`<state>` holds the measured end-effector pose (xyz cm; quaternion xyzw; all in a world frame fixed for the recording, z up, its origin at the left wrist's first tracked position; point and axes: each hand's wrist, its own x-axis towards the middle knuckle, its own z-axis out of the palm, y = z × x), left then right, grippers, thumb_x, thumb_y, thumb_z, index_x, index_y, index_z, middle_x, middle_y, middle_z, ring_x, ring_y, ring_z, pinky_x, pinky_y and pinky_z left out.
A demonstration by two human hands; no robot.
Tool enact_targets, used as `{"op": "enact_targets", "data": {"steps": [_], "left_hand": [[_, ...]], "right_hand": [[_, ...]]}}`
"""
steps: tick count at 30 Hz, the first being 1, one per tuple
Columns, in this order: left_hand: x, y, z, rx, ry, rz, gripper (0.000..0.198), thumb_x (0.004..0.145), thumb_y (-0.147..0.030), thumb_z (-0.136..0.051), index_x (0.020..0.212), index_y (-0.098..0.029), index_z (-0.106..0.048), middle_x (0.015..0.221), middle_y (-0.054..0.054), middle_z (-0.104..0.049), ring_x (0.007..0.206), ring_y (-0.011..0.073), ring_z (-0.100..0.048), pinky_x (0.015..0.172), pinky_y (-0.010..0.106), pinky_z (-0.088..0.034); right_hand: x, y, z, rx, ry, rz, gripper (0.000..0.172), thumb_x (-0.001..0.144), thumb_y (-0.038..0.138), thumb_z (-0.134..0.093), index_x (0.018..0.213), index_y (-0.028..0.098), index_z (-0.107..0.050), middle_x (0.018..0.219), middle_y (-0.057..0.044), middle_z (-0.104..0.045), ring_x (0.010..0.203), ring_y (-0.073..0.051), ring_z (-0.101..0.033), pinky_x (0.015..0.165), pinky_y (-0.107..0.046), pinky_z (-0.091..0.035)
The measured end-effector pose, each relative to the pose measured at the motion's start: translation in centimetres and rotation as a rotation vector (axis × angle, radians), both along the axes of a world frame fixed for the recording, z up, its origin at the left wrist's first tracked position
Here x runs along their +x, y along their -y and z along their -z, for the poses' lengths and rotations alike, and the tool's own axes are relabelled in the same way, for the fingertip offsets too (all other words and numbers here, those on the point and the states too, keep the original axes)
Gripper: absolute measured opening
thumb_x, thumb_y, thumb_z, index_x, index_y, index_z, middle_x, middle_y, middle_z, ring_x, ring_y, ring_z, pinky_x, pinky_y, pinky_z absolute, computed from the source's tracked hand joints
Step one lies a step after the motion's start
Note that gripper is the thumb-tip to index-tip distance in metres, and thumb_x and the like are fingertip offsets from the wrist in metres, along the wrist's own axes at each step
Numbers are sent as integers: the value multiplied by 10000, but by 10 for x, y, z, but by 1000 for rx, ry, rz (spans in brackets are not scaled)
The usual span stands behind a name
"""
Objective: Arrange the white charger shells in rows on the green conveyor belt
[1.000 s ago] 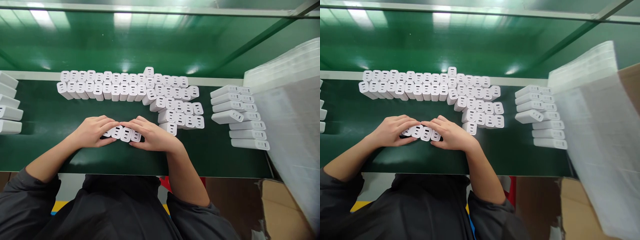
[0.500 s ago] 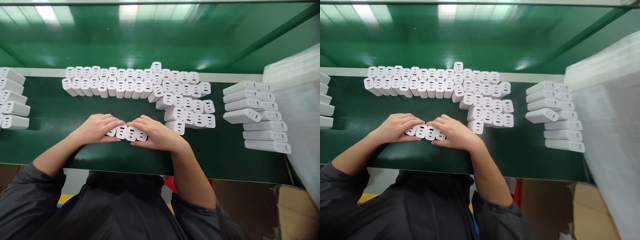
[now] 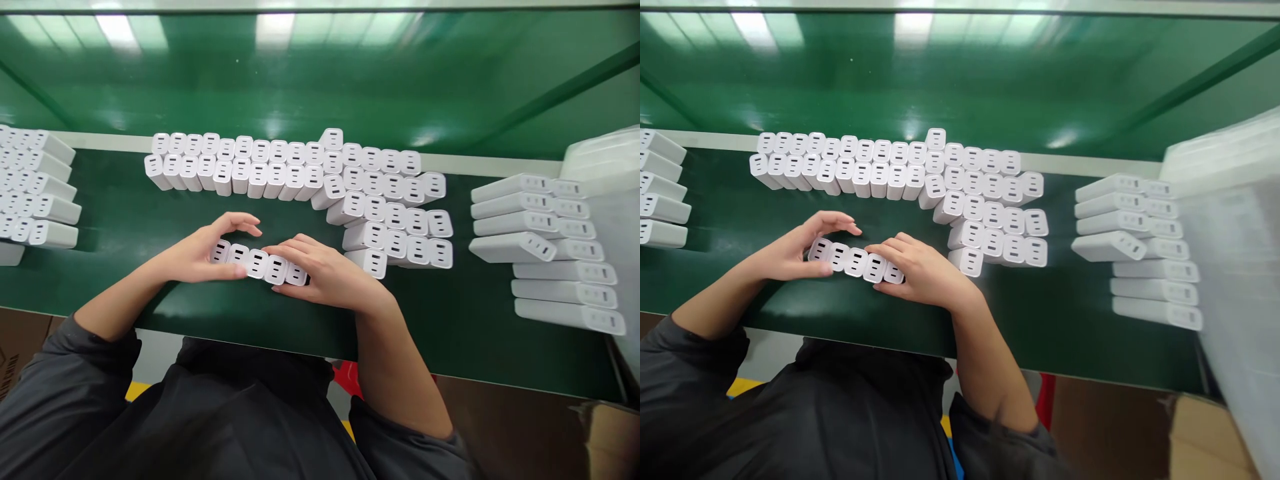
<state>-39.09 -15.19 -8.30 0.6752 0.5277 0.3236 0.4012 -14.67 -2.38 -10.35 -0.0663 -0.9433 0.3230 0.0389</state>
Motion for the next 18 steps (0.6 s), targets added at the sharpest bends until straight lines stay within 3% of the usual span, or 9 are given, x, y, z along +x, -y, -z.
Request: {"op": "enact_targets", "data": {"steps": [4, 7, 18], "left_hand": [[-7, -7, 9, -107, 281, -240, 519, 1000, -604, -351, 1327, -217, -462, 1261, 119, -663, 1260, 237, -587, 1072, 435, -463], [-6, -12, 15, -156, 356, -366, 520, 1007, -597, -300, 1292, -204, -487, 1195, 109, -698, 1226, 233, -612, 1042, 439, -484], [-1, -11, 13, -272, 361, -329, 479, 988, -575, -411, 1263, -207, -547, 1156, 93, -717, 1160, 216, -646, 1024, 404, -505]], "right_hand": [[-1, 0, 0, -1, 12, -7, 578, 911, 467, -647, 1406, 203, -509, 1189, -128, -667, 1051, -298, -590, 872, -463, -547], [-1, 0, -1, 3, 7, -8, 599, 909, 486, -648, 1413, 198, -501, 1190, -134, -664, 1059, -301, -597, 880, -465, -544], [3, -2, -7, -17, 21, 27, 610, 901, 507, -642, 1430, 238, -502, 1194, -127, -659, 1061, -300, -620, 899, -462, -548]]}}
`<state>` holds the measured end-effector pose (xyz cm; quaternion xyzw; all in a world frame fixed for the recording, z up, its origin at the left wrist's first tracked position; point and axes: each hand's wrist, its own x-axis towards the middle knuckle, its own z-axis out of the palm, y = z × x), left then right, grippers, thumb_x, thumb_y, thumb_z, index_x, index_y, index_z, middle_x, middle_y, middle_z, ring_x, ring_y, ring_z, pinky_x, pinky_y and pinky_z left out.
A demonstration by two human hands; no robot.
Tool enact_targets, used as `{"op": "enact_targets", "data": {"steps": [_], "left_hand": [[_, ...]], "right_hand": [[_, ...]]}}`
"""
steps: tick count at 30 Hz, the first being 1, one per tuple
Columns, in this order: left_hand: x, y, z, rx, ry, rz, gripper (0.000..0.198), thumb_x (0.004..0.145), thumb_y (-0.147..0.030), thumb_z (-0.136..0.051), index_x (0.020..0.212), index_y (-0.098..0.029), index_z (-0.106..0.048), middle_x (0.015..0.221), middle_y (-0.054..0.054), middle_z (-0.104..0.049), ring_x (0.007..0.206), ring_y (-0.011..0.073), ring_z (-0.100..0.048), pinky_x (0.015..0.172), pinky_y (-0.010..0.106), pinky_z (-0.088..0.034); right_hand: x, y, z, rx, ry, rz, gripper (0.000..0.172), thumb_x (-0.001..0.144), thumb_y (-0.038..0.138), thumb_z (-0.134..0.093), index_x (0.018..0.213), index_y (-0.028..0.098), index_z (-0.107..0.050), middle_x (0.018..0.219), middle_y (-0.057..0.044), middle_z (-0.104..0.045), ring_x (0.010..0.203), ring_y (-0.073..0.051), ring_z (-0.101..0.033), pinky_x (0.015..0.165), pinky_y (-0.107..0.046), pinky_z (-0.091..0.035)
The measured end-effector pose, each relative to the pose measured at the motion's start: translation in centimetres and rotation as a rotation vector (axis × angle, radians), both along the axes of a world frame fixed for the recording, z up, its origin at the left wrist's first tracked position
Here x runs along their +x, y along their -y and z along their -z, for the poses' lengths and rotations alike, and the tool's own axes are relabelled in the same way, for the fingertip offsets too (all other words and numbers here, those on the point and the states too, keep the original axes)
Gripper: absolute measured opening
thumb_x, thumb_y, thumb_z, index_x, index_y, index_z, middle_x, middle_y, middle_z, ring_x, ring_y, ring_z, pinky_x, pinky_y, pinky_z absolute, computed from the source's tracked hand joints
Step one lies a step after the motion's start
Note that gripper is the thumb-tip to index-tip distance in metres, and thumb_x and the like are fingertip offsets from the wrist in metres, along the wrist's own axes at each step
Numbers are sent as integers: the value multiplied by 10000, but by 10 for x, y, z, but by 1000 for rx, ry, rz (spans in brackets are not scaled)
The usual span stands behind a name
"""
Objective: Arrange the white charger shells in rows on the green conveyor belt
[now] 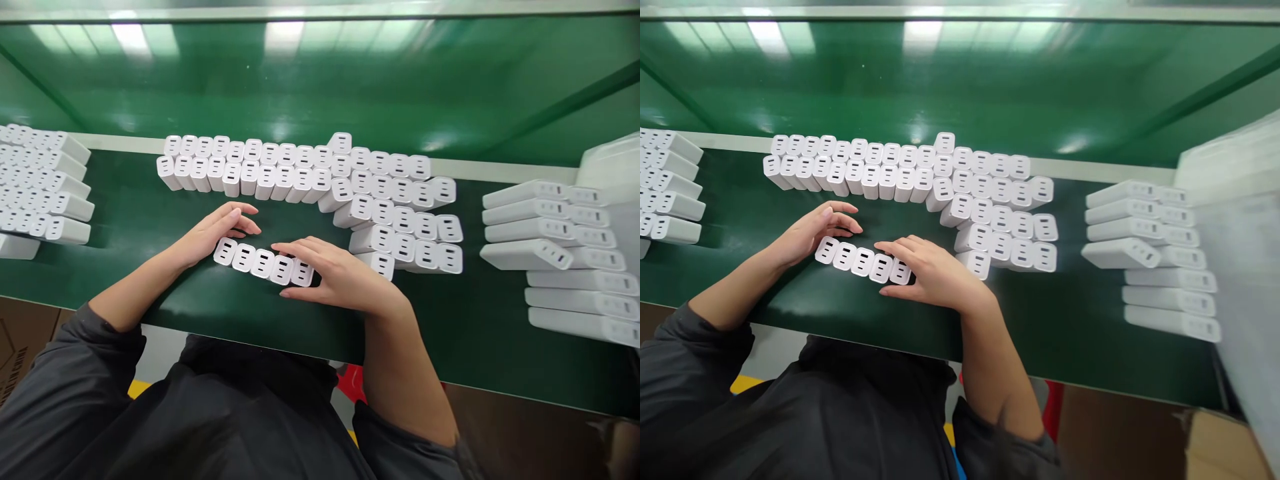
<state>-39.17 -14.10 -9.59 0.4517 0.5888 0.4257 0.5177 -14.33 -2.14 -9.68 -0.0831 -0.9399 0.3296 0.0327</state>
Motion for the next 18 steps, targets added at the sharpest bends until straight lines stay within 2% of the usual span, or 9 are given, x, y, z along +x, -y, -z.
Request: {"op": "enact_targets", "data": {"steps": [2, 5, 7, 10, 13, 15, 18], "left_hand": [[-4, 0, -2, -24, -30, 79, 451, 974, -539, -481, 1280, -213, -546, 1191, 99, -706, 1125, 212, -656, 964, 373, -530], [-10, 0, -5, -28, -102, 269, 498, 921, -475, -610, 1339, -221, -517, 1264, 118, -671, 1103, 218, -659, 855, 329, -557], [-13, 1, -7, 28, -192, 375, 584, 876, -450, -682, 1385, -237, -491, 1342, 119, -624, 1194, 240, -621, 918, 353, -551], [-14, 4, -12, 161, -406, 465, 745, 811, -468, -759, 1454, -270, -440, 1457, 116, -528, 1326, 279, -521, 1088, 444, -471], [-13, 7, -15, 281, -612, 517, 837, 788, -514, -777, 1495, -276, -398, 1500, 132, -478, 1383, 303, -446, 1128, 471, -430], [-10, 8, -15, 333, -699, 553, 819, 798, -544, -758, 1485, -263, -413, 1486, 136, -493, 1370, 301, -456, 1102, 448, -450], [-4, 9, -10, 372, -813, 570, 636, 880, -533, -668, 1417, -241, -491, 1383, 114, -594, 1248, 266, -562, 998, 386, -503]], "right_hand": [[0, 0, 0, 6, 8, 0, 616, 900, 498, -648, 1433, 227, -500, 1189, -128, -660, 1047, -296, -620, 894, -462, -548], [1, 0, 0, 6, 14, -5, 637, 889, 481, -672, 1439, 215, -493, 1190, -127, -658, 1049, -293, -614, 901, -462, -543], [1, 0, 0, -1, 9, -1, 636, 879, 472, -687, 1433, 223, -499, 1188, -121, -658, 1062, -293, -610, 909, -458, -540], [2, -1, 0, -10, 4, 8, 605, 874, 467, -694, 1405, 230, -527, 1176, -115, -661, 1068, -294, -607, 905, -453, -538], [2, -2, 0, -12, 1, 12, 577, 867, 467, -704, 1366, 215, -562, 1161, -113, -667, 1057, -292, -602, 897, -450, -538], [2, -2, -1, -15, -7, 10, 550, 866, 456, -710, 1337, 202, -585, 1152, -110, -670, 1043, -285, -599, 899, -445, -535], [2, -2, -2, -38, -8, 2, 483, 884, 435, -695, 1299, 202, -614, 1141, -104, -674, 1022, -272, -596, 878, -426, -535]]}}
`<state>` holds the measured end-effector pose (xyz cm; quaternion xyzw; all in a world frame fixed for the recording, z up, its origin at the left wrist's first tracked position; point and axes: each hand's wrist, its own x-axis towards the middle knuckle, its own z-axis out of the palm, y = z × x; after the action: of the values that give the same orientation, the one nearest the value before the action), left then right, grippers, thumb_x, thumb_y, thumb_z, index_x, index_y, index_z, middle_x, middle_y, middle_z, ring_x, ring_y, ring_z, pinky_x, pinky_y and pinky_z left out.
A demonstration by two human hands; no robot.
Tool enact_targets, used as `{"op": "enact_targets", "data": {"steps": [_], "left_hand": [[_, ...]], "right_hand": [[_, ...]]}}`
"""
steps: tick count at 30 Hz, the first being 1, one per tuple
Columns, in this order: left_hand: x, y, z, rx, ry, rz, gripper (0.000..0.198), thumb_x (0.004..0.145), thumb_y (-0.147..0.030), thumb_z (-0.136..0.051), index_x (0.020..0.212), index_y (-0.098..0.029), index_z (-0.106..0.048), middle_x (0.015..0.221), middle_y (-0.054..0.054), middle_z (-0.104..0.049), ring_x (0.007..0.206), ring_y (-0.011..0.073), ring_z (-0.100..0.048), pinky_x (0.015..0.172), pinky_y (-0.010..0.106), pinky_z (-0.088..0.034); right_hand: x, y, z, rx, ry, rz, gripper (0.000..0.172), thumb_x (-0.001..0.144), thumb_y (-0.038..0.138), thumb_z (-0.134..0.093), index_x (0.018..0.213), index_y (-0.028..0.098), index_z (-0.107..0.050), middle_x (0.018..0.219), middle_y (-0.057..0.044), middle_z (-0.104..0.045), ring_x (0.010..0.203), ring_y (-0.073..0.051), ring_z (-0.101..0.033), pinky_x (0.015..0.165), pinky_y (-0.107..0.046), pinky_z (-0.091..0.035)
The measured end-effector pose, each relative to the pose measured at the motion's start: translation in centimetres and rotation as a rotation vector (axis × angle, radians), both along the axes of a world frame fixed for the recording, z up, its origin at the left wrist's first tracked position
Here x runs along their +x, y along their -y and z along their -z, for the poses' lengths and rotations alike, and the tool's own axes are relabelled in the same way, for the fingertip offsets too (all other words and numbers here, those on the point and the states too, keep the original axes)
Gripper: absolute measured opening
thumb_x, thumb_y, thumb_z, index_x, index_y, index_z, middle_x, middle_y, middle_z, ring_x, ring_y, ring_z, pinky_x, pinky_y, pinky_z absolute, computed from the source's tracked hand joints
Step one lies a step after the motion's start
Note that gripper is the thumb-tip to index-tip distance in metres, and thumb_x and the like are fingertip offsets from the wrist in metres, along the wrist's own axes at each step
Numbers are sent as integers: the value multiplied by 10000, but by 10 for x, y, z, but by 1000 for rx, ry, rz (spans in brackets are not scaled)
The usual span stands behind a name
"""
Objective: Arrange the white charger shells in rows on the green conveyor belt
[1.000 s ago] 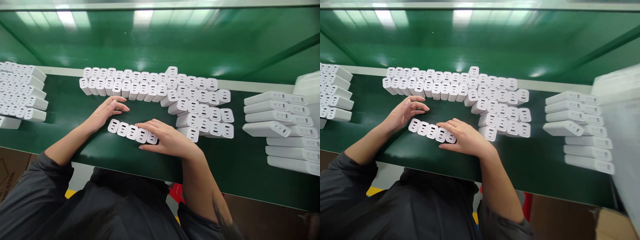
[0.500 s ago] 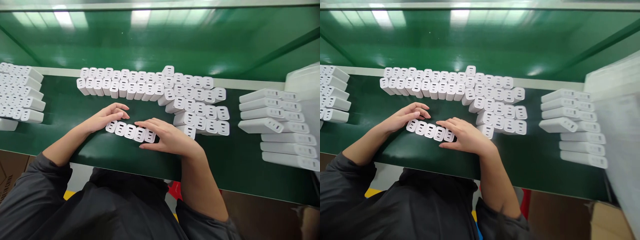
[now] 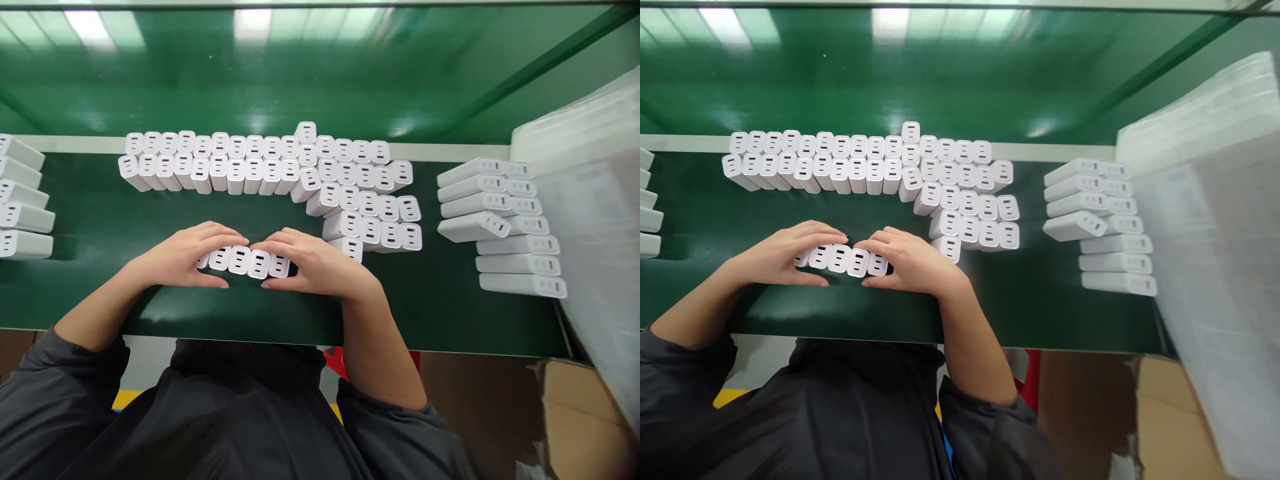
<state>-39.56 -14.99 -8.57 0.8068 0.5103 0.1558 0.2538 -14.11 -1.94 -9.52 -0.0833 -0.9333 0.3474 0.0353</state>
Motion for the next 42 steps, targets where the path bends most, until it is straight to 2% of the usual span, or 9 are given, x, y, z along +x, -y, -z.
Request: {"op": "enact_targets", "data": {"steps": [3, 11, 16, 21, 24, 27, 33, 36, 42], "left_hand": [[7, 3, 5, 52, -97, -50, 473, 955, -485, -564, 1355, -231, -544, 1263, 84, -676, 1103, 230, -642, 855, 324, -525], [22, 12, -2, 153, -251, -107, 397, 951, -474, -535, 1229, -192, -575, 1045, 63, -723, 856, 198, -691, 565, 276, -426], [24, 12, -1, 166, -261, -93, 380, 955, -457, -536, 1223, -188, -551, 1038, 68, -719, 837, 200, -689, 566, 280, -412], [22, 11, -2, 173, -268, -90, 432, 948, -501, -541, 1259, -201, -519, 1095, 77, -720, 885, 220, -701, 636, 298, -467], [20, 12, -1, 216, -246, -87, 482, 936, -554, -544, 1281, -219, -508, 1114, 82, -725, 860, 231, -708, 658, 309, -491], [18, 12, 0, 276, -206, -110, 529, 922, -629, -514, 1273, -234, -527, 1127, 96, -726, 804, 241, -708, 625, 314, -489], [17, 14, -5, 223, -234, -173, 614, 902, -698, -479, 1272, -220, -588, 1159, 79, -719, 830, 237, -713, 625, 297, -492], [18, 15, -3, 208, -241, -166, 637, 898, -708, -473, 1286, -217, -592, 1212, 79, -705, 906, 251, -715, 668, 302, -507], [18, 12, 6, 198, -261, -152, 628, 895, -699, -480, 1302, -231, -582, 1262, 74, -690, 987, 251, -710, 713, 292, -530]], "right_hand": [[1, 0, 0, -24, 5, 0, 456, 900, 417, -669, 1303, 211, -617, 1121, -100, -681, 1006, -268, -594, 851, -418, -539], [2, -2, 3, -44, -50, -21, 534, 911, 264, -600, 1434, 227, -503, 1292, -93, -654, 1075, -271, -589, 928, -452, -537], [3, -1, 3, -42, -53, -22, 538, 909, 251, -603, 1434, 206, -493, 1304, -103, -650, 1075, -276, -589, 924, -457, -540], [20, -7, -18, -81, -100, 61, 547, 931, 357, -624, 1431, 232, -444, 1265, -104, -645, 1077, -246, -628, 900, -410, -558], [29, -13, -30, -92, -325, 255, 534, 895, 470, -664, 1324, 227, -458, 1279, -112, -595, 1134, -226, -614, 911, -364, -561], [42, -20, -30, 3, -524, 617, 479, 865, 532, -673, 1188, 240, -474, 1272, -103, -551, 1139, -214, -601, 881, -345, -568], [119, -10, 7, 69, -757, 1231, 445, 807, 493, -742, 1129, 262, -539, 1162, -51, -627, 1073, -217, -653, 855, -345, -575], [163, -16, 32, 274, -592, 1529, 422, 788, 485, -737, 1081, 216, -596, 1107, -91, -664, 1010, -254, -646, 812, -394, -574], [175, -57, 49, 614, -16, 1575, 388, 809, 384, -712, 1098, 148, -607, 1143, -190, -636, 1115, -364, -562, 951, -564, -470]]}}
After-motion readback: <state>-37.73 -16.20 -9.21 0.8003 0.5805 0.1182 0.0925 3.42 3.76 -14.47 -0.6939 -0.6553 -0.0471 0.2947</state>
